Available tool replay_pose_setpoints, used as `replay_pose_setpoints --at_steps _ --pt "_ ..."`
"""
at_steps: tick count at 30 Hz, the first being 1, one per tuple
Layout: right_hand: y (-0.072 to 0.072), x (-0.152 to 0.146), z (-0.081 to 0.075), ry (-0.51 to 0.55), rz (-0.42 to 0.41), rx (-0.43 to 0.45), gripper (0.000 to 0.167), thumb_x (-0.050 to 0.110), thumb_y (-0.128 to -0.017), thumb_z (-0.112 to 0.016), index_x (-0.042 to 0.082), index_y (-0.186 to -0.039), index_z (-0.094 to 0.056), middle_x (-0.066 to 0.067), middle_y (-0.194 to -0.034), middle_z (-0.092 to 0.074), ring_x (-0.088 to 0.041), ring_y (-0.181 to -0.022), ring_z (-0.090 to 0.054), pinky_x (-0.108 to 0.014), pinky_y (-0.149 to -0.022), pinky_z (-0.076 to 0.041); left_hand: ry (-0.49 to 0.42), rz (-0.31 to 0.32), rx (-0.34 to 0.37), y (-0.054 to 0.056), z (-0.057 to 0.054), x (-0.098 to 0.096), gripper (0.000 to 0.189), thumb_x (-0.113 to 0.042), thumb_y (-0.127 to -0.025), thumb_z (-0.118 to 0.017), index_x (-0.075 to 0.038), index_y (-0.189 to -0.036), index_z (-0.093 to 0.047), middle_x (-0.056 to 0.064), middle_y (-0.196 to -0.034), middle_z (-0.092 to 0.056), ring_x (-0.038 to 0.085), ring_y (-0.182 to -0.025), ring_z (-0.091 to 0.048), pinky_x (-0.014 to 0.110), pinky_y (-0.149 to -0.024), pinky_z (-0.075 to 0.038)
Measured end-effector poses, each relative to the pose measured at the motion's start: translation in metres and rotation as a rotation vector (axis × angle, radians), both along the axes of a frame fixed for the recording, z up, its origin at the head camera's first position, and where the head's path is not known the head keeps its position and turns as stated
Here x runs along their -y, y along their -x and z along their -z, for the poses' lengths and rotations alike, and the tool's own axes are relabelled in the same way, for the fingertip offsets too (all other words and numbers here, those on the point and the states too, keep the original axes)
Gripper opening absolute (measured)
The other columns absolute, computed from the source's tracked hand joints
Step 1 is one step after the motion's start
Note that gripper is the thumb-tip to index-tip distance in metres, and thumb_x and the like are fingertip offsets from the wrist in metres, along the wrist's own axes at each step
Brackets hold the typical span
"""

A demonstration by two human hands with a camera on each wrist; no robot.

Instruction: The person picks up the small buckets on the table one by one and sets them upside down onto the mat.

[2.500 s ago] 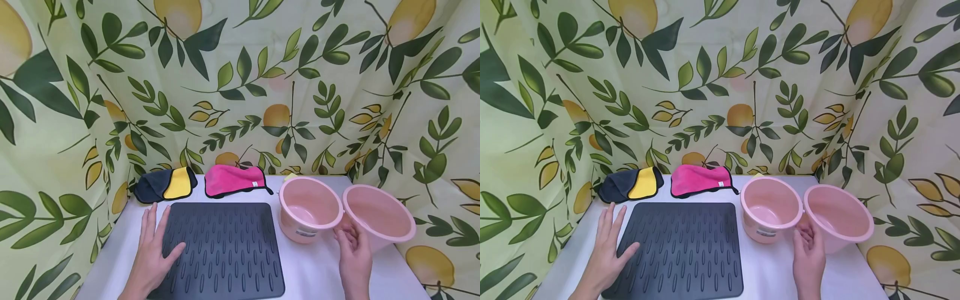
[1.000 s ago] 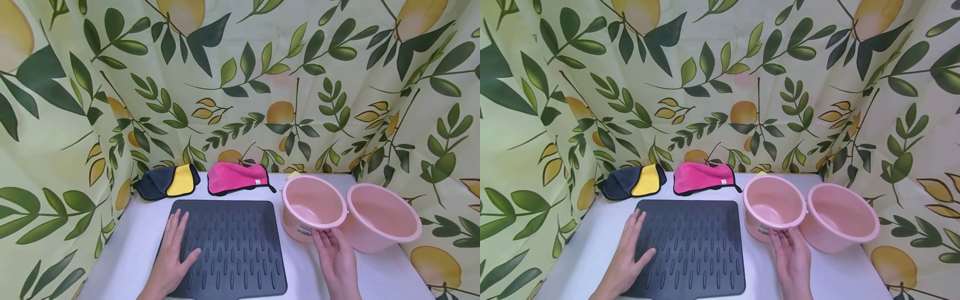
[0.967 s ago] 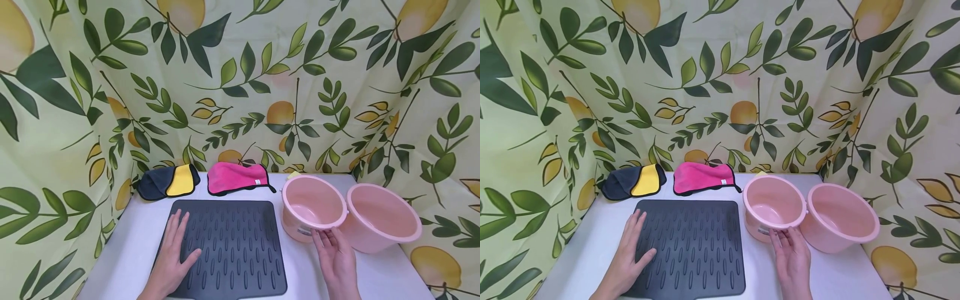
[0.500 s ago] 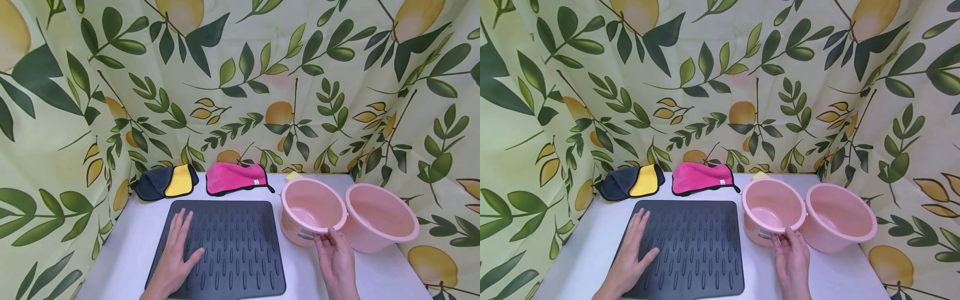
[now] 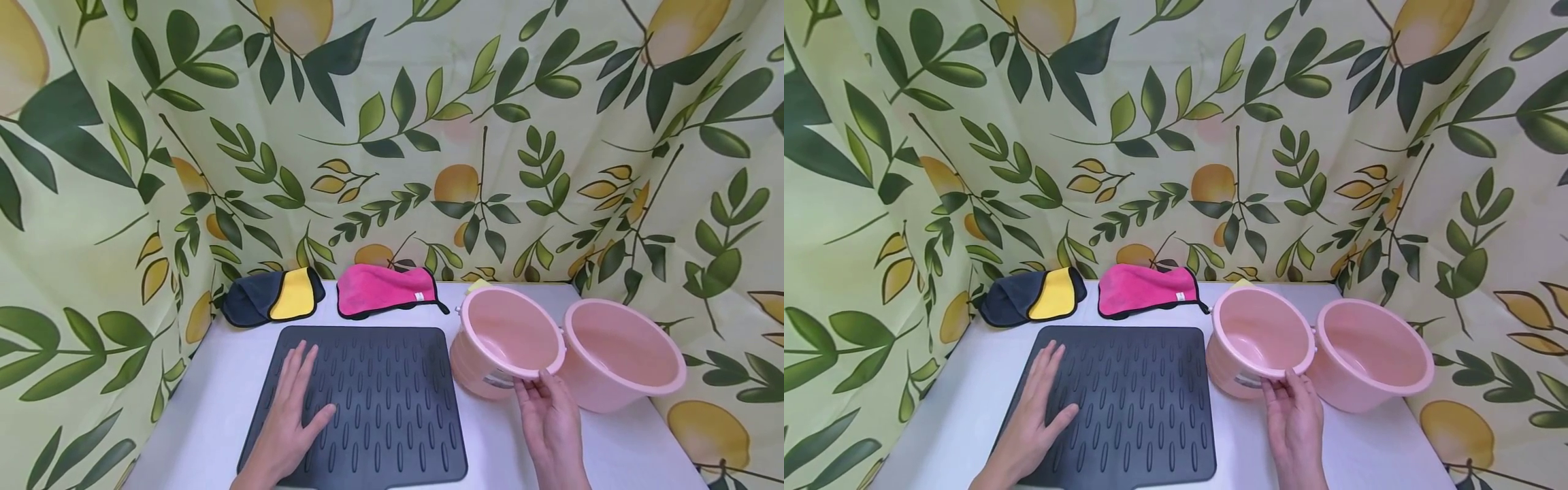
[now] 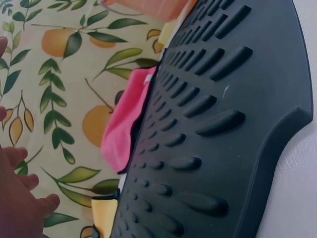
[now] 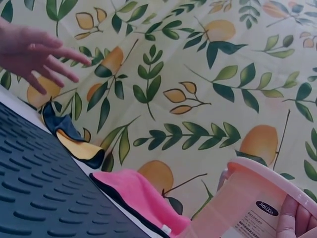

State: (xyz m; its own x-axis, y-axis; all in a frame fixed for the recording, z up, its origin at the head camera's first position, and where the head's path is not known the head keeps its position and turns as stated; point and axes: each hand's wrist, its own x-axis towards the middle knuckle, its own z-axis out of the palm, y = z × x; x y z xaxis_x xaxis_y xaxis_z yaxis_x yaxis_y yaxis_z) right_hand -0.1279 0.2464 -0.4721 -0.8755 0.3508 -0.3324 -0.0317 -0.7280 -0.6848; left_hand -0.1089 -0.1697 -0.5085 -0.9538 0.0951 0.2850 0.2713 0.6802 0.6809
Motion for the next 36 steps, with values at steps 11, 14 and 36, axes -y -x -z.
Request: replay_pose_setpoints --at_steps 11,14,36 --pt "-0.005 -0.001 -0.007 0.093 -0.011 -0.076 0.037 0.020 -0.117 -0.049 0.013 -0.148 -0.031 -0.001 -0.127 -0.042 -0.009 -0.119 -0.048 -0.025 -0.115 -0.044 -0.067 0.036 0.019 0.008 0.002 -0.011 0.088 -0.046 -0.105 -0.067 -0.038 -0.175 -0.015 0.005 -0.182 -0.010 0.045 -0.164 -0.005 0.090 -0.110 -0.017" --pt "-0.006 -0.001 -0.008 0.144 0.002 -0.069 0.042 0.019 -0.116 -0.050 0.017 -0.153 -0.028 0.000 -0.129 -0.041 -0.009 -0.119 -0.048 -0.025 -0.115 -0.044 -0.128 0.060 0.013 0.012 0.003 -0.017 0.087 -0.043 -0.105 -0.066 -0.039 -0.175 -0.015 0.004 -0.182 -0.011 0.043 -0.164 -0.008 0.089 -0.112 -0.017" --pt "-0.012 -0.005 -0.006 0.666 0.015 -0.208 0.033 -0.002 -0.110 -0.052 0.009 -0.139 -0.040 -0.009 -0.120 -0.046 -0.023 -0.098 -0.057 -0.032 -0.099 -0.054 -0.388 0.159 0.016 0.043 0.018 -0.048 0.090 -0.040 -0.100 -0.068 -0.032 -0.175 -0.019 0.002 -0.181 -0.016 0.039 -0.164 -0.018 0.081 -0.118 -0.019"
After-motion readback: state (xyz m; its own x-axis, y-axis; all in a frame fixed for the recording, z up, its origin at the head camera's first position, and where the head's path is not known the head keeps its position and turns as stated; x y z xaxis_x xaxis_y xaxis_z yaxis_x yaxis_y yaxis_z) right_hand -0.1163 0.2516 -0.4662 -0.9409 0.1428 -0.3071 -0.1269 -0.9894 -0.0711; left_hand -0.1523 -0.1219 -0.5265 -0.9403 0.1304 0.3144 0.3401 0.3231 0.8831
